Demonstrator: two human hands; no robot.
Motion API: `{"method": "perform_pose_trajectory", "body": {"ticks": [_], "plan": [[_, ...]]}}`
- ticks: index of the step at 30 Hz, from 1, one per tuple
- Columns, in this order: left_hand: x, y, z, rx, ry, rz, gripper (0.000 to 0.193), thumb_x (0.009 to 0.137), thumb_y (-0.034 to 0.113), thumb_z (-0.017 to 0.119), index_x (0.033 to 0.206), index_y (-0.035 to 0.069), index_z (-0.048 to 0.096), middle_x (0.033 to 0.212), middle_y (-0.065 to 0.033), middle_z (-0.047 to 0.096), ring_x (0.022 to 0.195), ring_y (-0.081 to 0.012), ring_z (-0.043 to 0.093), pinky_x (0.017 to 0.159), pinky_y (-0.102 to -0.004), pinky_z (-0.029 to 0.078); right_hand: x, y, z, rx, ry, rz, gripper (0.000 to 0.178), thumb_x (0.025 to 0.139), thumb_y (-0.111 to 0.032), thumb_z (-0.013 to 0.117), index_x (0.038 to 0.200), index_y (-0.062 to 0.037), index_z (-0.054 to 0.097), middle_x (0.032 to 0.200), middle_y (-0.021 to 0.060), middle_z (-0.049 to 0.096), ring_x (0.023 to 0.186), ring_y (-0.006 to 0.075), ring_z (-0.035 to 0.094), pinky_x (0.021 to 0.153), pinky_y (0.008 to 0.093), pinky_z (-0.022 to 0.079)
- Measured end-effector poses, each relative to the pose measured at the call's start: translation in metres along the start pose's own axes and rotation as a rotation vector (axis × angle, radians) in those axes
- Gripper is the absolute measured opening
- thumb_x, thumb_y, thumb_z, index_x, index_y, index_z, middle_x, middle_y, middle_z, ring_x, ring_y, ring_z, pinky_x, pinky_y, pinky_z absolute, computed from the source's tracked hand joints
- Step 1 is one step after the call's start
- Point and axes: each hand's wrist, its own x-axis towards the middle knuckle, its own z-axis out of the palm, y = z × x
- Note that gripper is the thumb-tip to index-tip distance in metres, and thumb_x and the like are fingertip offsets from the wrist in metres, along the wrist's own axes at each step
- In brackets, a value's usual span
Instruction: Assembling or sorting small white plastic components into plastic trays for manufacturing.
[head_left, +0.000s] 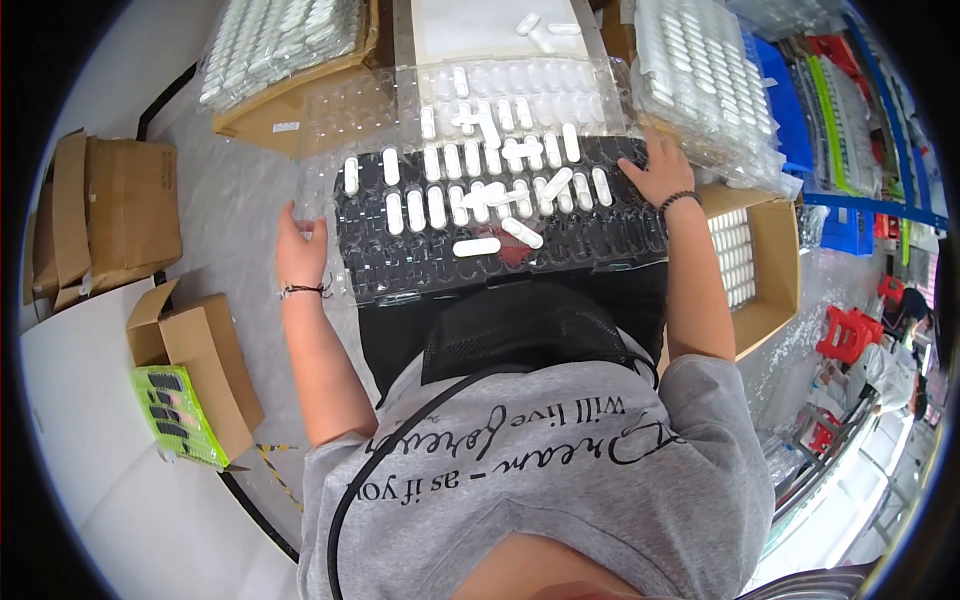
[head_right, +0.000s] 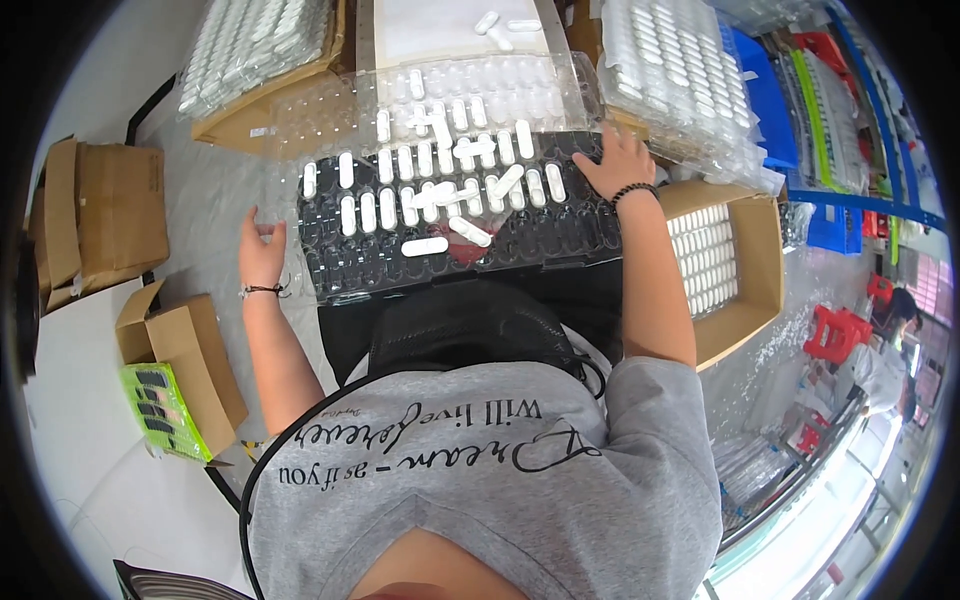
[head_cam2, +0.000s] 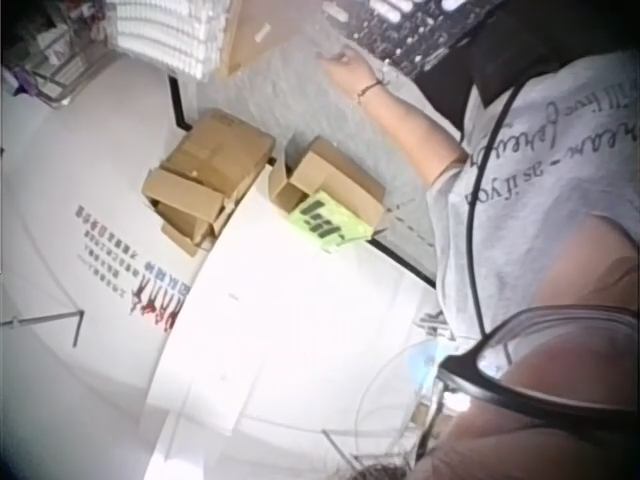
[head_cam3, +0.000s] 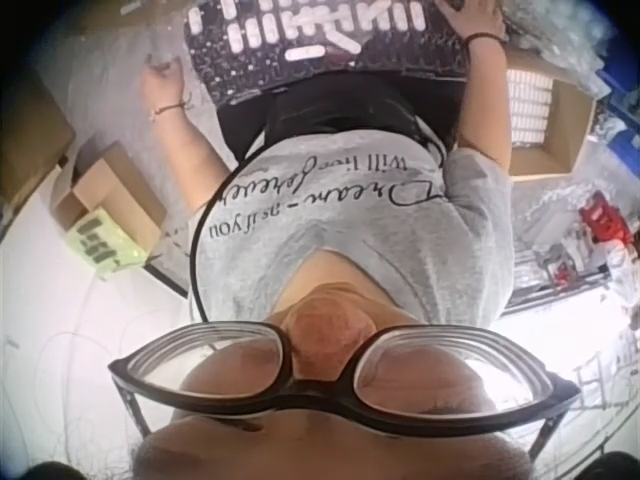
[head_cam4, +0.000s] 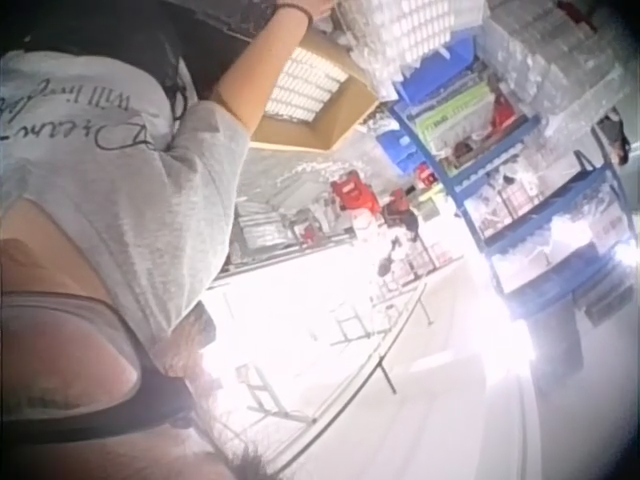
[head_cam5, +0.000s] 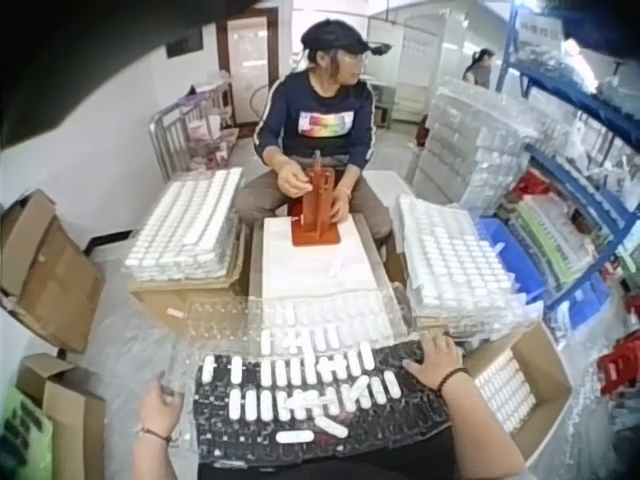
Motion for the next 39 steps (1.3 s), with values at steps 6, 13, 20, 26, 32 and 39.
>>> {"method": "perform_pose_trajectory", "body": {"ticks": [6, 13, 20, 26, 32, 39], "plan": [[0.032, 0.024, 0.024, 0.0, 0.005, 0.082, 0.062, 0.083, 0.021, 0.064, 0.135, 0.002, 0.037, 0.092, -0.0141, 0.065, 0.088, -0.0309, 0.063, 0.076, -0.0405, 0.049, 0.003, 0.045, 0.009, 0.302, 0.033, 0.213, 0.075, 0.08, -0.044, 0.065, 0.129, 0.0071, 0.041, 0.124, 0.0287, 0.05, 0.116, 0.0392, 0.05, 0.097, 0.0398, 0.041], [0.074, 0.009, 0.023, 0.176, 0.022, 0.081, 0.063, 0.083, 0.022, 0.064, 0.137, 0.002, 0.037, 0.094, -0.0184, 0.064, 0.086, -0.032, 0.063, 0.076, -0.0406, 0.049, 0.051, 0.07, 0.019, 0.572, -0.117, 0.227, 0.061, 0.079, -0.051, 0.062, 0.112, 0.0013, 0.059, 0.111, 0.0193, 0.062, 0.102, 0.0365, 0.059, 0.089, 0.0397, 0.046], [0.091, -0.004, 0.025, 0.156, -0.069, 0.159, 0.064, 0.083, 0.023, 0.065, 0.137, 0.002, 0.037, 0.091, -0.0155, 0.064, 0.085, -0.0307, 0.062, 0.079, -0.0397, 0.048, 0.108, 0.14, 0.032, 1.632, 0.352, 1.216, 0.041, 0.08, -0.028, 0.065, 0.108, 0.0001, 0.056, 0.093, 0.0109, 0.055, 0.078, 0.0233, 0.056, 0.068, 0.0334, 0.05], [0.081, -0.018, 0.011, 0.163, -0.009, 0.121, 0.065, 0.083, 0.023, 0.066, 0.138, 0.002, 0.037, 0.089, -0.0135, 0.064, 0.087, -0.0288, 0.061, 0.083, -0.038, 0.047, 0.126, 0.154, 0.034, 0.855, 0.51, 2.037, 0.08, 0.074, -0.038, 0.072, 0.132, -0.0058, 0.027, 0.12, 0.0194, 0.053, 0.101, 0.0343, 0.058, 0.085, 0.0439, 0.047], [0.078, -0.001, 0.017, 0.125, -0.031, 0.083, 0.065, 0.083, 0.023, 0.066, 0.138, 0.004, 0.038, 0.091, -0.0135, 0.064, 0.088, -0.0285, 0.062, 0.083, -0.0384, 0.046, 0.102, 0.21, 0.079, 2.422, 0.519, 1.156, 0.03, 0.089, -0.018, 0.045, 0.11, 0.0033, 0.049, 0.11, 0.0142, 0.057, 0.086, 0.0288, 0.058, 0.067, 0.0406, 0.048], [0.079, 0.0, 0.013, 0.194, -0.024, 0.099, 0.064, 0.083, 0.024, 0.065, 0.138, 0.005, 0.038, 0.094, -0.0154, 0.065, 0.09, -0.0304, 0.062, 0.084, -0.0393, 0.046, 0.042, 0.203, 0.0, 2.622, 0.599, 0.758, 0.035, 0.082, -0.012, 0.037, 0.112, 0.0036, 0.037, 0.124, 0.0208, 0.053, 0.079, 0.026, 0.054, 0.062, 0.0327, 0.049]]}}
